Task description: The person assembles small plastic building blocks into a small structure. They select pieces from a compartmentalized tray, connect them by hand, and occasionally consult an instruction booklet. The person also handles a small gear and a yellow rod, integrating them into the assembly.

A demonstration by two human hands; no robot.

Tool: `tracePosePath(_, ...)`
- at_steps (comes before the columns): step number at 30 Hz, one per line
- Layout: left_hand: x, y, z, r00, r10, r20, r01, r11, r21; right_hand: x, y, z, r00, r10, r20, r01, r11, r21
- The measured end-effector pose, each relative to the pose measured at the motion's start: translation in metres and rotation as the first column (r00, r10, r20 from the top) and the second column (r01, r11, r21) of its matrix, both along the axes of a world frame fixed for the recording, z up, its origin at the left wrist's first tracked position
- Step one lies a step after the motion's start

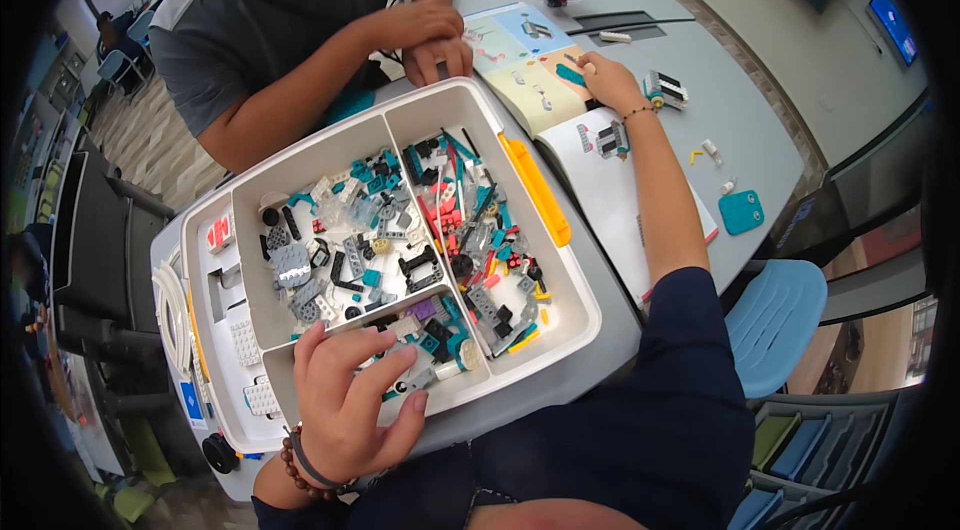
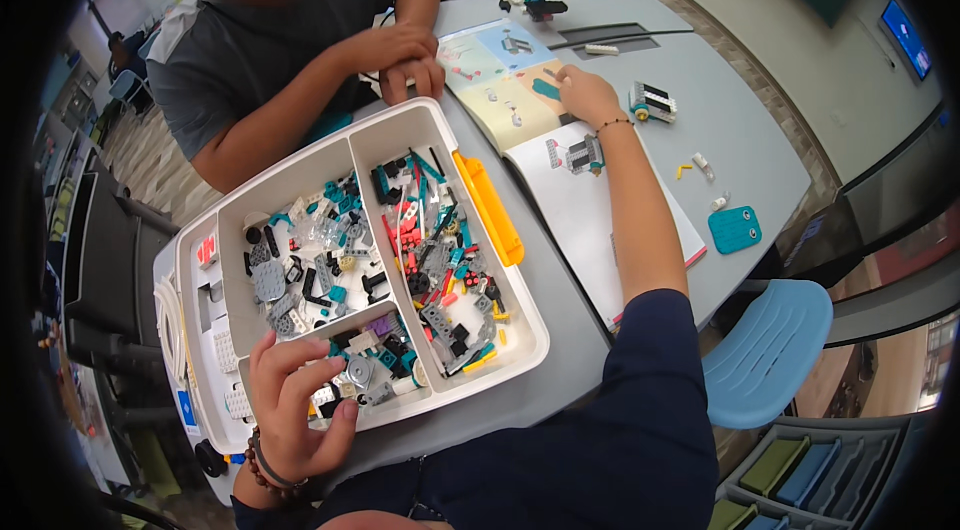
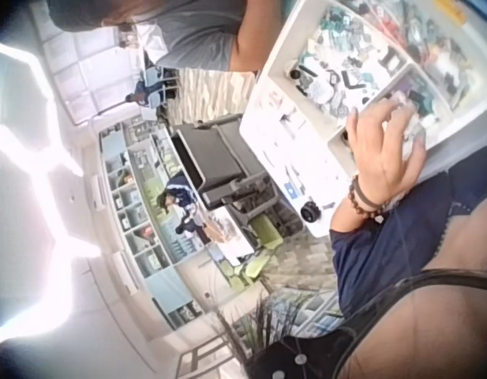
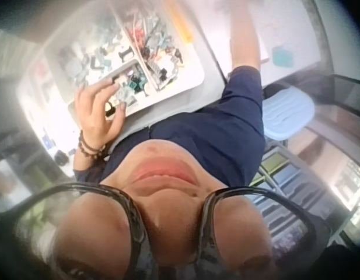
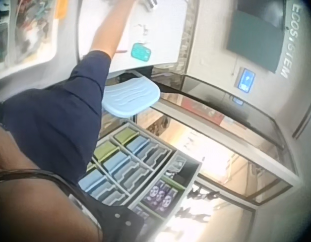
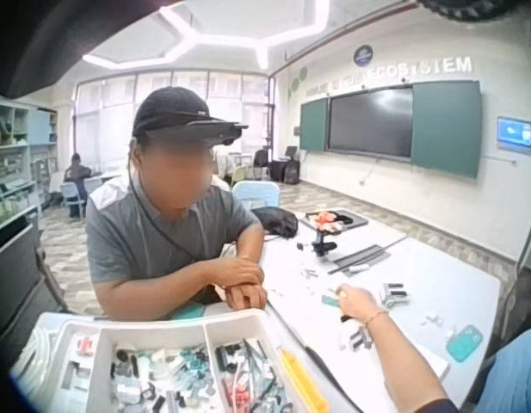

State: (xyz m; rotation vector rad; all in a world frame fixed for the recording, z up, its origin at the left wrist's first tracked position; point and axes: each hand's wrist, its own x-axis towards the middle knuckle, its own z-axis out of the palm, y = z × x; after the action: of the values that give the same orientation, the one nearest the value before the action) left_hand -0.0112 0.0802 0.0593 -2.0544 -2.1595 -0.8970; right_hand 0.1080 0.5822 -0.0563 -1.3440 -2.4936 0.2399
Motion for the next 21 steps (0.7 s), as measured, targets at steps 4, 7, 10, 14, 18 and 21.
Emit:
tracePosePath(4,-0.001,0.0,0.0,1.0,-0.012,0.001,0.012,1.0,-0.006,0.002,0.001,-0.005,0.998,0.025,-0.063,-0.028,0.999,-0.04)
tracePosePath(7,-0.003,0.001,0.0,1.0,-0.02,-0.007,0.02,1.0,-0.01,0.004,-0.001,-0.003,0.997,0.018,-0.072,-0.021,0.999,-0.041)
tracePosePath(10,-0.003,0.001,-0.001,1.0,-0.006,-0.01,0.006,1.0,-0.012,-0.001,0.001,-0.003,0.997,0.013,-0.079,-0.016,0.999,-0.039)
tracePosePath(14,-0.003,0.0,-0.002,1.0,0.003,0.005,-0.003,1.0,0.006,-0.005,-0.001,0.004,0.998,0.009,-0.069,-0.014,0.997,-0.07)
tracePosePath(18,-0.004,0.002,-0.005,1.0,-0.006,0.011,0.005,1.0,0.016,0.002,0.0,0.005,0.998,-0.007,-0.064,0.001,0.996,-0.091)
tracePosePath(21,-0.004,0.002,-0.005,1.0,0.003,0.013,-0.003,1.0,0.014,0.002,0.004,0.001,0.995,-0.002,-0.1,-0.01,0.994,-0.112)
